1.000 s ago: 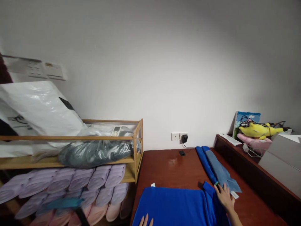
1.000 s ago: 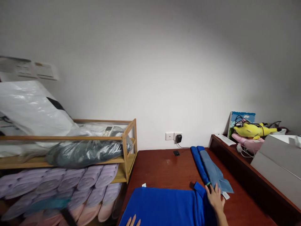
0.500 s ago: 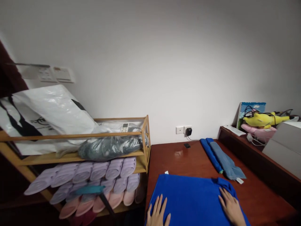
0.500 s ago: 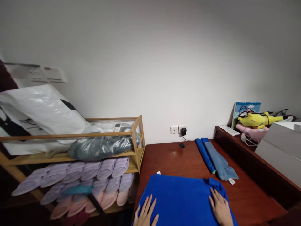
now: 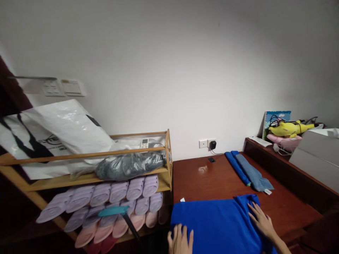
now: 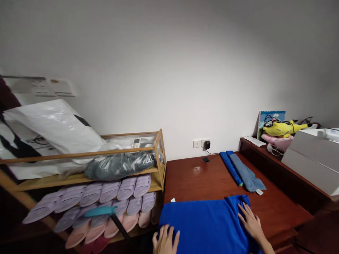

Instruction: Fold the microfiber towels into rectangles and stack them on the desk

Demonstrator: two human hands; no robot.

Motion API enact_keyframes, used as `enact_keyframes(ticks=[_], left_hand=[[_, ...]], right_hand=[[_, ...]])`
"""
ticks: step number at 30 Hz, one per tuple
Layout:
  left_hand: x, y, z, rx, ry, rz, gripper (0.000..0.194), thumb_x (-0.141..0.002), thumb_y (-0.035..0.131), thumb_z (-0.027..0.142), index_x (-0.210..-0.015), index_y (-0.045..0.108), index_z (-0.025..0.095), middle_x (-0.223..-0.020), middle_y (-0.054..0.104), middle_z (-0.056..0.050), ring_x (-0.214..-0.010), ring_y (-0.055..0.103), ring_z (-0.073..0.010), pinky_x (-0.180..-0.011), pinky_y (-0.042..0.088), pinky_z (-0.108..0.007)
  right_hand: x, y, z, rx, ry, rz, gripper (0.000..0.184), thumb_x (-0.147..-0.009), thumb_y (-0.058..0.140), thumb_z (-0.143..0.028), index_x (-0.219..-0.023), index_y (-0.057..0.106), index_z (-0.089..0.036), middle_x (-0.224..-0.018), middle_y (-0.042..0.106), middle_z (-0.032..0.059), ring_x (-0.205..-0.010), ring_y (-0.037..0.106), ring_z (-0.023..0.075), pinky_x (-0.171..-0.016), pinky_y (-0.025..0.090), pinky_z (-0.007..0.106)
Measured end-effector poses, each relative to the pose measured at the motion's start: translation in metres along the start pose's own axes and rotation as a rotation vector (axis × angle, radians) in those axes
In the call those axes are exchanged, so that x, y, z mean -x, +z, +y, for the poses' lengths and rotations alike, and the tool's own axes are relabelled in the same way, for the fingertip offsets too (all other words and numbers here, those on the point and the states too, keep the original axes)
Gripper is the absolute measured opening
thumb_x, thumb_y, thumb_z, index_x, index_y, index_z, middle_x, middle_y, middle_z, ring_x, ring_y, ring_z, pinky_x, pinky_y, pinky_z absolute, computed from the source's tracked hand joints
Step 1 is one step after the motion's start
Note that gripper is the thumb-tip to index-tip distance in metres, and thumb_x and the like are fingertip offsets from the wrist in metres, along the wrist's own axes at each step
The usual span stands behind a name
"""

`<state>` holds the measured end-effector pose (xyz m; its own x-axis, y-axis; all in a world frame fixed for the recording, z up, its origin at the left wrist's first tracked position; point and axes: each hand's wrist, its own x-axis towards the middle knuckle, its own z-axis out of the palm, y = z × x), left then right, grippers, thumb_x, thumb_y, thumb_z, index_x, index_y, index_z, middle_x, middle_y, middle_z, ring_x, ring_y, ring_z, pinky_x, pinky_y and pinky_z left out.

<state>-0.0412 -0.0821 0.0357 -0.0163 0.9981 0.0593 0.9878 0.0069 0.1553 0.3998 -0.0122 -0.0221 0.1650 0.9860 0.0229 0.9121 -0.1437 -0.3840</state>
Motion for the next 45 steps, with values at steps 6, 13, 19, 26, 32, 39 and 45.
enact_keyframes(ticks=[6, 13, 19, 26, 32, 39, 45], left_hand=[[-0.044, -0.016, 0.000, 0.071, 0.139, -0.034, 0.053, -0.091, 0.031, 0.040, -0.143, 0.026, 0.030, -0.152, 0.020, -0.002, -0.139, 0.020, -0.0249, -0.111, 0.017, -0.053], [-0.053, -0.005, -0.016, 0.078, 0.038, -0.065, 0.054, -0.091, 0.027, 0.043, -0.143, 0.022, 0.033, -0.154, 0.014, 0.001, -0.141, 0.013, -0.0221, -0.109, 0.019, -0.052], [-0.065, -0.009, -0.021, 0.067, 0.039, -0.065, 0.053, -0.091, 0.027, 0.041, -0.144, 0.022, 0.032, -0.155, 0.013, 0.000, -0.141, 0.010, -0.0219, -0.110, 0.016, -0.053], [-0.063, -0.003, -0.021, 0.063, 0.002, -0.042, 0.053, -0.092, 0.025, 0.041, -0.144, 0.022, 0.030, -0.155, 0.013, -0.001, -0.141, 0.010, -0.0215, -0.110, 0.016, -0.053], [-0.059, -0.006, -0.022, 0.071, -0.010, -0.057, 0.053, -0.092, 0.025, 0.043, -0.144, 0.021, 0.032, -0.154, 0.011, 0.002, -0.141, 0.010, -0.0198, -0.111, 0.014, -0.051], [-0.068, -0.005, -0.029, 0.112, -0.010, -0.058, 0.054, -0.090, 0.029, 0.042, -0.144, 0.023, 0.033, -0.154, 0.011, 0.002, -0.141, 0.009, -0.0198, -0.111, 0.014, -0.051], [-0.083, -0.005, -0.037, 0.138, -0.009, -0.047, 0.054, -0.090, 0.030, 0.041, -0.143, 0.024, 0.035, -0.154, 0.013, 0.003, -0.141, 0.010, -0.0200, -0.111, 0.015, -0.051]], right_hand=[[0.010, 0.004, -0.027, 0.029, 0.116, 0.268, 0.064, -0.082, 0.027, -0.054, -0.139, 0.035, -0.026, -0.151, 0.026, 0.0111, -0.134, 0.032, 0.0298, -0.099, 0.031, 0.059], [0.048, 0.025, 0.014, 0.011, 0.185, 0.331, 0.061, -0.082, 0.021, -0.054, -0.135, 0.041, -0.030, -0.138, 0.047, 0.0119, -0.130, 0.039, 0.0302, -0.096, 0.033, 0.058], [0.045, -0.017, 0.046, 0.144, 0.400, 0.356, 0.060, -0.082, 0.020, -0.050, -0.125, 0.051, -0.021, -0.121, 0.057, 0.0186, -0.110, 0.051, 0.0383, -0.087, 0.034, 0.061], [0.035, -0.012, 0.006, 0.152, 0.135, 0.438, 0.060, -0.086, 0.020, -0.050, -0.130, 0.047, -0.020, -0.134, 0.049, 0.0158, -0.118, 0.047, 0.0328, -0.093, 0.036, 0.054], [0.018, 0.011, -0.026, 0.040, -0.040, 0.125, 0.060, -0.084, 0.025, -0.059, -0.134, 0.042, -0.032, -0.144, 0.041, 0.0040, -0.133, 0.034, 0.0246, -0.105, 0.026, 0.053], [-0.046, -0.005, 0.014, 0.144, 0.232, 0.043, 0.070, -0.079, 0.020, -0.061, -0.136, 0.042, -0.025, -0.146, 0.037, 0.0119, -0.133, 0.034, 0.0301, -0.103, 0.026, 0.061], [-0.073, 0.004, 0.036, 0.170, 0.214, 0.011, 0.072, -0.077, 0.023, -0.060, -0.137, 0.040, -0.026, -0.147, 0.035, 0.0106, -0.137, 0.025, 0.0272, -0.102, 0.029, 0.061]])
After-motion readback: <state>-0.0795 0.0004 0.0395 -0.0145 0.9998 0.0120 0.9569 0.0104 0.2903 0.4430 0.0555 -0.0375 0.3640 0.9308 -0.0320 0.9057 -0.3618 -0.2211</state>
